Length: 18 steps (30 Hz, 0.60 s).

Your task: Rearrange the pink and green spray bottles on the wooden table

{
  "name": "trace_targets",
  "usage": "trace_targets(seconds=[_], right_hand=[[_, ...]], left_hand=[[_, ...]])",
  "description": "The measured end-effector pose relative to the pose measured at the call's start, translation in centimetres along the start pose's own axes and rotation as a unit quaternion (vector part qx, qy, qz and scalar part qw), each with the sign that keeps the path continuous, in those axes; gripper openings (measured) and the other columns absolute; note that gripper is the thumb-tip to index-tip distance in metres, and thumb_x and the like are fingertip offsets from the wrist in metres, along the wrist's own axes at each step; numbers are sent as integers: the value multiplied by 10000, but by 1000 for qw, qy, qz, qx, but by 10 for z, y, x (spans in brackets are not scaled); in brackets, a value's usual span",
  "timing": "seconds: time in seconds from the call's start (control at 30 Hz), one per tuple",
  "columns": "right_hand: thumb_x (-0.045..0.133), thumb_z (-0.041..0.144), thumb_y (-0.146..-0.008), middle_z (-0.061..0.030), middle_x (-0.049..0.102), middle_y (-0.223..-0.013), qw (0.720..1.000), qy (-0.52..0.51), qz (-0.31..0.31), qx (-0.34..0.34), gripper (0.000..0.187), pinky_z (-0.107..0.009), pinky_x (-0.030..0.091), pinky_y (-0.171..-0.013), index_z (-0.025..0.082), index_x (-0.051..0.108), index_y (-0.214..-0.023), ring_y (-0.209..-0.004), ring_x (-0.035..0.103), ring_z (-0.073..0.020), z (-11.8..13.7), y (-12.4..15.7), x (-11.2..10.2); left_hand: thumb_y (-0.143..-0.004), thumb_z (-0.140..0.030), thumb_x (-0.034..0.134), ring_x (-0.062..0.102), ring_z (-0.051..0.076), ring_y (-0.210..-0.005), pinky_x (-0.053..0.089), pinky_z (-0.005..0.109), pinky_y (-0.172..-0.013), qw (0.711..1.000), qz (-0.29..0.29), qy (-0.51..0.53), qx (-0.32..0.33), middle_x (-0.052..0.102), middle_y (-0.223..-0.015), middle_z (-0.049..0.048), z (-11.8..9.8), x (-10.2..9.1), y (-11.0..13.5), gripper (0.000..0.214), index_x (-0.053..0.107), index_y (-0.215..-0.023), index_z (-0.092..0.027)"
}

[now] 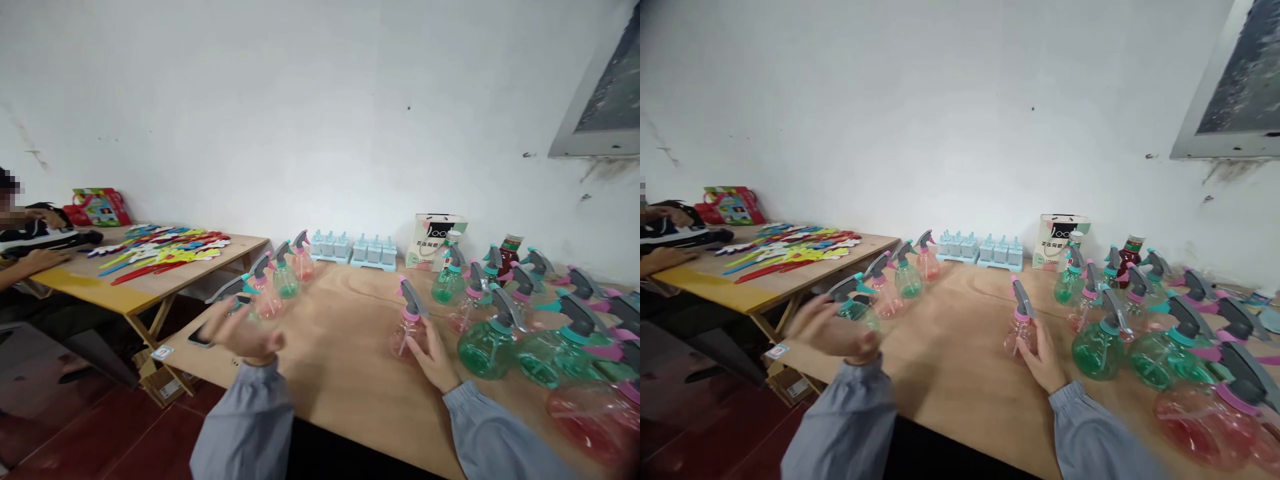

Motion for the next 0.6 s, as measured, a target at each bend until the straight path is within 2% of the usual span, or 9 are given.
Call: trace_targets(seconds=[0.03,0.07,0.13,0.23,0.3,0.4,0.47,0.53,0.6], right_hand=[[522,462,-925,-110,593,-1259,1000,4,3,-7,494,-492,464,-1031,233,438,-1354,-1184,581,-281,4,0,0],[528,449,-925,-106,599,-1246,1000,8,6,-14,477,-481,477,-1017,233,448,-1344,-1171,587,-280,8,0,-1],[539,424,-924,-100,610,-1226,999,11,16,-33,451,-457,495,-994,234,469,-1326,-1153,598,-276,15,0,-1],[541,411,-920,-97,624,-1212,997,17,38,-58,448,-439,506,-979,243,479,-1331,-1141,609,-273,23,3,3],[549,432,-904,-106,621,-1229,996,31,48,-66,495,-447,507,-974,243,474,-1356,-1159,602,-290,24,5,6],[564,442,-880,-115,608,-1241,992,76,46,-93,517,-461,513,-952,249,490,-1354,-1149,600,-312,25,6,0],[544,405,-885,-108,608,-1191,984,119,0,-133,443,-470,514,-931,264,516,-1304,-1089,614,-307,24,4,-17],[532,399,-872,-101,592,-1088,959,164,-148,-177,388,-498,511,-895,261,525,-1235,-1003,618,-307,21,1,-49],[558,463,-826,-97,536,-998,875,209,-387,-201,414,-542,504,-839,245,504,-1174,-935,591,-325,15,3,-89]], left_hand=[[-784,-695,514,571,283,-1089,483,531,-982,995,78,61,29,518,-1082,82,-31,17,9,542,494,-1089,-248],[-836,-572,551,587,262,-1099,483,500,-995,974,195,114,-10,558,-1098,84,-59,36,20,449,506,-1129,-235],[-816,-502,647,537,286,-1236,444,495,-1053,890,388,202,-125,542,-1275,141,-110,70,48,617,441,-1308,-192],[-605,-485,847,408,365,-1367,371,526,-1106,760,508,287,-287,437,-1430,203,-159,104,88,1025,330,-1429,-163],[-570,-427,881,422,380,-1348,346,515,-1117,700,516,329,-368,484,-1394,196,-172,117,107,1007,388,-1409,-168],[-619,-334,866,489,345,-1276,375,447,-1084,650,464,404,-447,596,-1256,150,-173,129,121,766,538,-1299,-203],[-612,-283,869,546,307,-1188,439,402,-997,613,429,438,-498,610,-1238,130,-166,131,124,711,577,-1257,-229],[-588,-260,880,596,257,-1057,489,355,-875,580,417,436,-547,606,-1246,113,-153,132,123,728,582,-1252,-249],[-596,-276,875,613,218,-976,498,312,-791,565,415,410,-583,618,-1222,92,-135,131,118,709,588,-1245,-264]])
Point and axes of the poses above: each hand's wrist, its own y-axis away from the middle knuckle, its own x-axis out of the palm, z = x × y, the point moved 3 cm from there along -y, towards the middle knuckle
